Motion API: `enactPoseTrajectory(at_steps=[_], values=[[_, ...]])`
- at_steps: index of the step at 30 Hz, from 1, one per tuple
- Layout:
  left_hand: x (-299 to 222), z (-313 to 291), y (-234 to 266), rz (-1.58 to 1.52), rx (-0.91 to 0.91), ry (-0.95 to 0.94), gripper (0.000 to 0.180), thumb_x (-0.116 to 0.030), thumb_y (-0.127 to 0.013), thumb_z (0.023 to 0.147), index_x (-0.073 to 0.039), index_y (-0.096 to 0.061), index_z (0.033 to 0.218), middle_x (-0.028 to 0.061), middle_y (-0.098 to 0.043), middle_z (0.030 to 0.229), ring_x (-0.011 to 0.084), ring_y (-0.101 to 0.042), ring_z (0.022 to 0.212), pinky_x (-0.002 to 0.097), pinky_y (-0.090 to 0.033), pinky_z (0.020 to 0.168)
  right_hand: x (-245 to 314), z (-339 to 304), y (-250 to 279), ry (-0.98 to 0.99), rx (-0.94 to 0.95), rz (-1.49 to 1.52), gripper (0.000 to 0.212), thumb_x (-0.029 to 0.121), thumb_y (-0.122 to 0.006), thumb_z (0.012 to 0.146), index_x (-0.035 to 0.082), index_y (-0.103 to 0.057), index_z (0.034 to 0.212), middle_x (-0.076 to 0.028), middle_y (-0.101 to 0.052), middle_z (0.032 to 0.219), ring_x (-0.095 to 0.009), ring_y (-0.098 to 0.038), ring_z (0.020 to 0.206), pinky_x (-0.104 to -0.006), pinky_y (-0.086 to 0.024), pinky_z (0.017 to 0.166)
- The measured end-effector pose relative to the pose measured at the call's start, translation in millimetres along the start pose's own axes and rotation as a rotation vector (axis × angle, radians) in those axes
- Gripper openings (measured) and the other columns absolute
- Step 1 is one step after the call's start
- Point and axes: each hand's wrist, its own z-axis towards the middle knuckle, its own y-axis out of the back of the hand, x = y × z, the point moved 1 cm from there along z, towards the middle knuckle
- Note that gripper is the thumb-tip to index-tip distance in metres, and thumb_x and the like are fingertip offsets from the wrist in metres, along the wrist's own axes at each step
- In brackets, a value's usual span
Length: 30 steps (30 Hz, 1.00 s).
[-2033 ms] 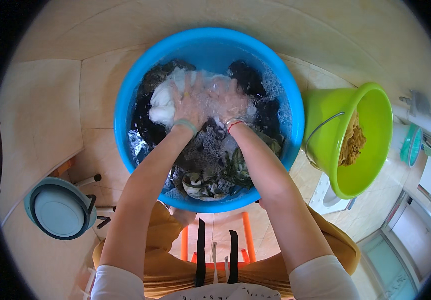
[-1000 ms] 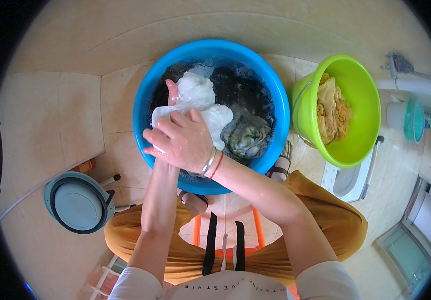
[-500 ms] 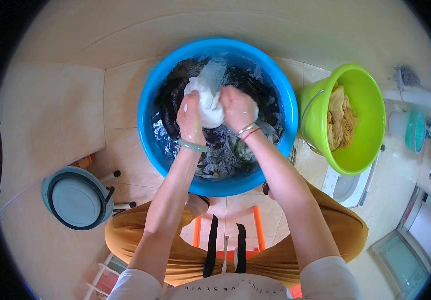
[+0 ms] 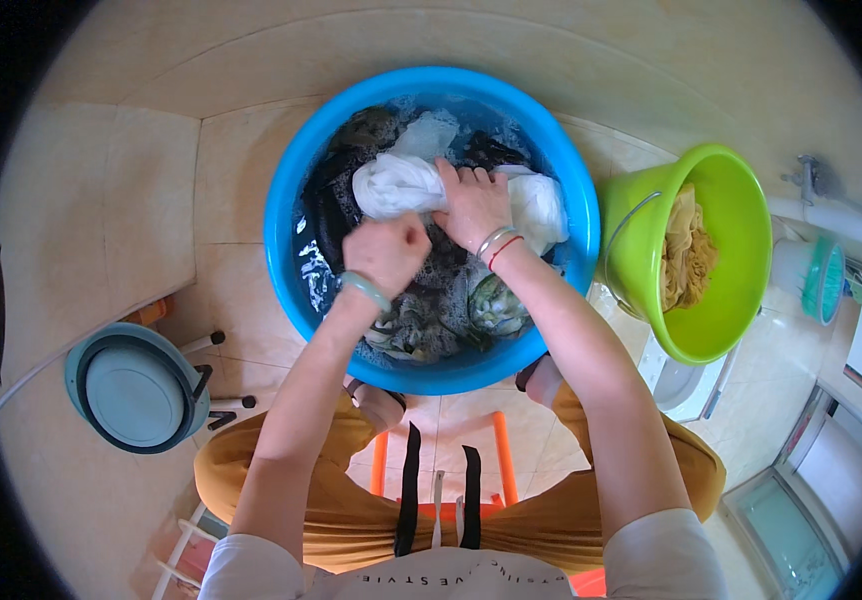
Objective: The person sits on a small stool and hand-washes various garments in a blue basin filled with soapy water. They scrub and rinse a yellow cloth, a white cloth, a black garment, and a grey patterned cloth, transferring each item to a green bucket after washing.
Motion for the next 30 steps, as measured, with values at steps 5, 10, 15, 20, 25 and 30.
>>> enactPoseTrajectory(at_steps=[5,10,15,20,25,30], values=[[46,37,-20,0.179,-0.349,-0.353,0.078,-0.017,-0.073,0.073,-0.024,-0.038,0.142,0.0134,-0.026,0.151,0.0342,-0.026,0.139,0.0554,-0.026,0.109,15,4,-31,0.014,-0.077,-0.075,0.079,0.028,-0.076,0.069,0.012,-0.039,0.137,-0.011,-0.052,0.116,-0.028,-0.055,0.105,-0.0575,-0.045,0.082],[59,85,-78,0.303,-0.186,-0.27,0.08,-0.037,-0.065,0.083,-0.025,-0.023,0.151,0.0103,-0.009,0.159,0.0346,-0.013,0.145,0.065,-0.014,0.111,-11,27,-80,-0.063,0.192,0.052,0.058,0.025,-0.061,0.082,0.011,-0.042,0.135,-0.017,-0.052,0.117,-0.035,-0.053,0.115,-0.0538,-0.046,0.09],[54,122,-88,-0.253,-0.269,-0.294,0.048,-0.029,-0.053,0.088,-0.012,-0.052,0.133,0.0164,-0.054,0.131,0.0373,-0.047,0.123,0.043,-0.037,0.103,-17,26,-89,-0.041,0.015,0.261,0.054,0.018,-0.051,0.088,0.013,-0.041,0.14,-0.016,-0.046,0.138,-0.034,-0.045,0.128,-0.0423,-0.04,0.103],[43,130,-100,0.14,0.029,-0.114,0.046,-0.03,-0.056,0.087,-0.01,-0.055,0.129,0.0162,-0.056,0.128,0.0342,-0.051,0.121,0.0484,-0.039,0.101,-42,44,-102,-0.092,0.216,0.378,0.046,0.021,-0.046,0.094,0.013,-0.044,0.139,-0.011,-0.046,0.141,-0.029,-0.044,0.13,-0.0399,-0.038,0.106],[34,116,-59,-0.021,-0.023,-0.169,0.039,-0.024,-0.06,0.085,-0.013,-0.056,0.122,0.0128,-0.05,0.135,0.0334,-0.049,0.123,0.0619,-0.029,0.103,-6,37,-46,-0.203,0.214,-0.048,0.059,0.033,-0.065,0.08,0.014,-0.048,0.133,-0.013,-0.061,0.12,-0.028,-0.057,0.113,-0.0535,-0.033,0.098],[21,76,-32,-0.335,-0.154,-0.268,0.042,-0.017,-0.067,0.078,-0.013,-0.054,0.118,0.0096,-0.057,0.123,0.0294,-0.052,0.12,0.0488,-0.035,0.103,0,11,3,-0.064,-0.171,-0.1,0.039,0.023,-0.074,0.067,0.016,-0.06,0.102,-0.007,-0.065,0.099,-0.025,-0.061,0.095,-0.0519,-0.041,0.084]])
